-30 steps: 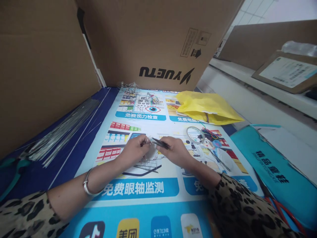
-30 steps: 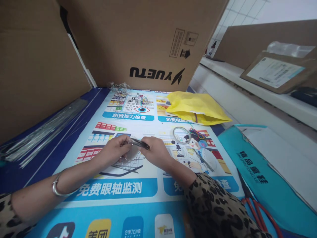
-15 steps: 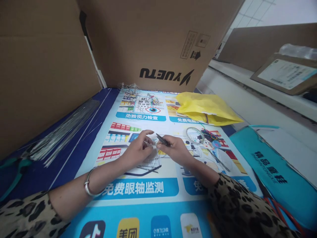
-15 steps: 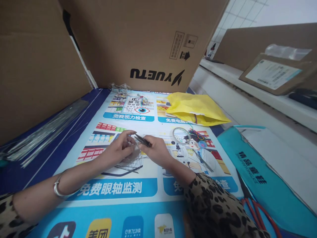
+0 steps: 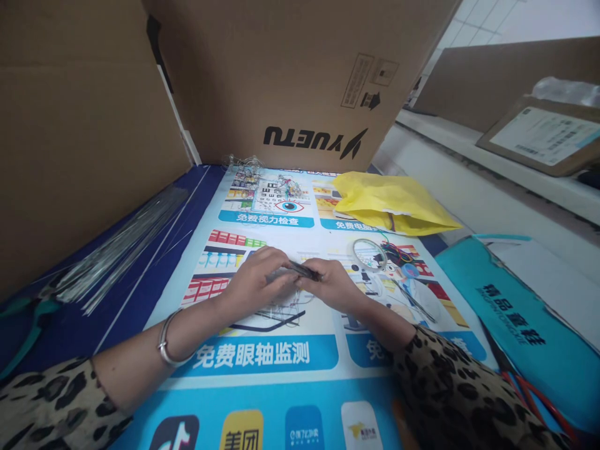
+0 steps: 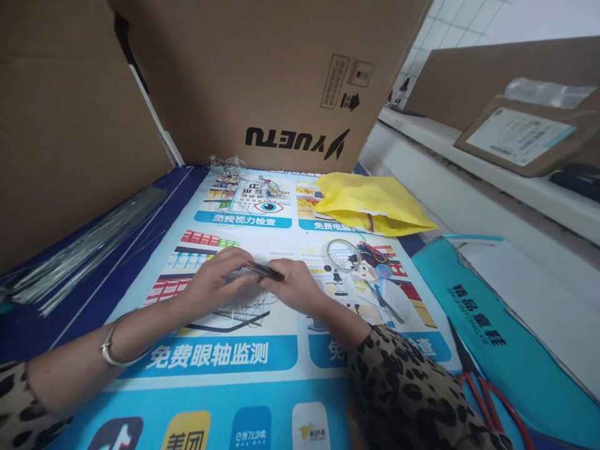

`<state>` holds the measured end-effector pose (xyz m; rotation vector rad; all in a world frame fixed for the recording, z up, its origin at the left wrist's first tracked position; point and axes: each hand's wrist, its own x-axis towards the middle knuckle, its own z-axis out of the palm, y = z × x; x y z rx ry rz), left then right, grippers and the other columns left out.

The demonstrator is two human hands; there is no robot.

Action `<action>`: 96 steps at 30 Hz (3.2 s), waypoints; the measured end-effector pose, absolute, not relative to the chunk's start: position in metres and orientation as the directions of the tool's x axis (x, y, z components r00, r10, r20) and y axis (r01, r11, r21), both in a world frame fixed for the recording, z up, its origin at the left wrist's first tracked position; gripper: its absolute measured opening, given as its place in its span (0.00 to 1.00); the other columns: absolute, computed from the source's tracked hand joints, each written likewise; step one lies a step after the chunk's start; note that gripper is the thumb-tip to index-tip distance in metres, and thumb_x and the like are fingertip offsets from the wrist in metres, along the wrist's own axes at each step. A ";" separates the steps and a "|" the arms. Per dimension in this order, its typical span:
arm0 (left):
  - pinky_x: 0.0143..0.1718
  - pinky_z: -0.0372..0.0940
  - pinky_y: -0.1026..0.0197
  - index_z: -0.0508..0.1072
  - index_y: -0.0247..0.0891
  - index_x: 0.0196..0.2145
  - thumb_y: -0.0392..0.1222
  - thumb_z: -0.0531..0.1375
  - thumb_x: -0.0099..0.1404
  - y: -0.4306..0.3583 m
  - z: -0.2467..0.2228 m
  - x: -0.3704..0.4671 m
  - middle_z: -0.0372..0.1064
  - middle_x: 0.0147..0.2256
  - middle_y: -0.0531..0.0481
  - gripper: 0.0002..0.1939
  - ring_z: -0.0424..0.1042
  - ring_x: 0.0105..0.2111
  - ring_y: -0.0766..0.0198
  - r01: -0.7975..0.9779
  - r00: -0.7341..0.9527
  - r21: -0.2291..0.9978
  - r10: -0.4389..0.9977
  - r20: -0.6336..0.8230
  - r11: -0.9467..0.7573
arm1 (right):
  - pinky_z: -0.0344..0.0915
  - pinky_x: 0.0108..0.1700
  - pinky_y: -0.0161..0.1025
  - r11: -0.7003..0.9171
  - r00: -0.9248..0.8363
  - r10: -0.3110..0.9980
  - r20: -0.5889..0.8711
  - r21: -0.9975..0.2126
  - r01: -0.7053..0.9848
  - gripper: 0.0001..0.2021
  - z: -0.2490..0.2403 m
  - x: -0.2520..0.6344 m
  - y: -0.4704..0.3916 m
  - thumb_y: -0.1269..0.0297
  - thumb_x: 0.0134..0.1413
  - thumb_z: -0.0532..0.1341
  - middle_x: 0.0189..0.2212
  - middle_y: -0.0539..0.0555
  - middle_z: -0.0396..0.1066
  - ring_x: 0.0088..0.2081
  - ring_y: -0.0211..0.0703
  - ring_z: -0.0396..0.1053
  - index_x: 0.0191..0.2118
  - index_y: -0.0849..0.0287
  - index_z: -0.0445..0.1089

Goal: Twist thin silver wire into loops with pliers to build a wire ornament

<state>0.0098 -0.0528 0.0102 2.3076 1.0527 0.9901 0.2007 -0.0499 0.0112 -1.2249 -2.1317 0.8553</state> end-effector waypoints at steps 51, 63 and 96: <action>0.31 0.60 0.64 0.70 0.37 0.31 0.40 0.51 0.64 -0.073 0.009 -0.010 0.68 0.29 0.52 0.09 0.66 0.29 0.68 0.542 0.430 0.735 0.886 0.175 -0.408 | 0.58 0.28 0.36 0.564 -0.523 0.797 -0.301 0.065 0.823 0.21 0.059 0.182 -0.085 0.52 0.58 0.47 0.26 0.56 0.73 0.29 0.45 0.71 0.29 0.59 0.71; 0.26 0.56 0.66 0.67 0.36 0.28 0.41 0.50 0.64 -0.073 0.008 -0.010 0.65 0.25 0.54 0.11 0.63 0.25 0.69 0.545 0.491 0.728 0.862 0.124 -0.415 | 0.56 0.24 0.35 0.528 -0.494 0.846 -0.201 0.187 0.828 0.15 0.057 0.182 -0.094 0.58 0.56 0.52 0.23 0.56 0.73 0.25 0.46 0.70 0.27 0.58 0.72; 0.27 0.54 0.65 0.67 0.36 0.26 0.38 0.48 0.65 -0.080 0.005 -0.013 0.65 0.23 0.52 0.12 0.62 0.24 0.68 0.686 0.568 0.363 0.776 0.274 -0.631 | 0.55 0.24 0.35 0.504 -0.482 0.860 -0.171 0.130 0.854 0.16 0.053 0.185 -0.095 0.57 0.57 0.52 0.23 0.56 0.73 0.25 0.45 0.70 0.28 0.59 0.72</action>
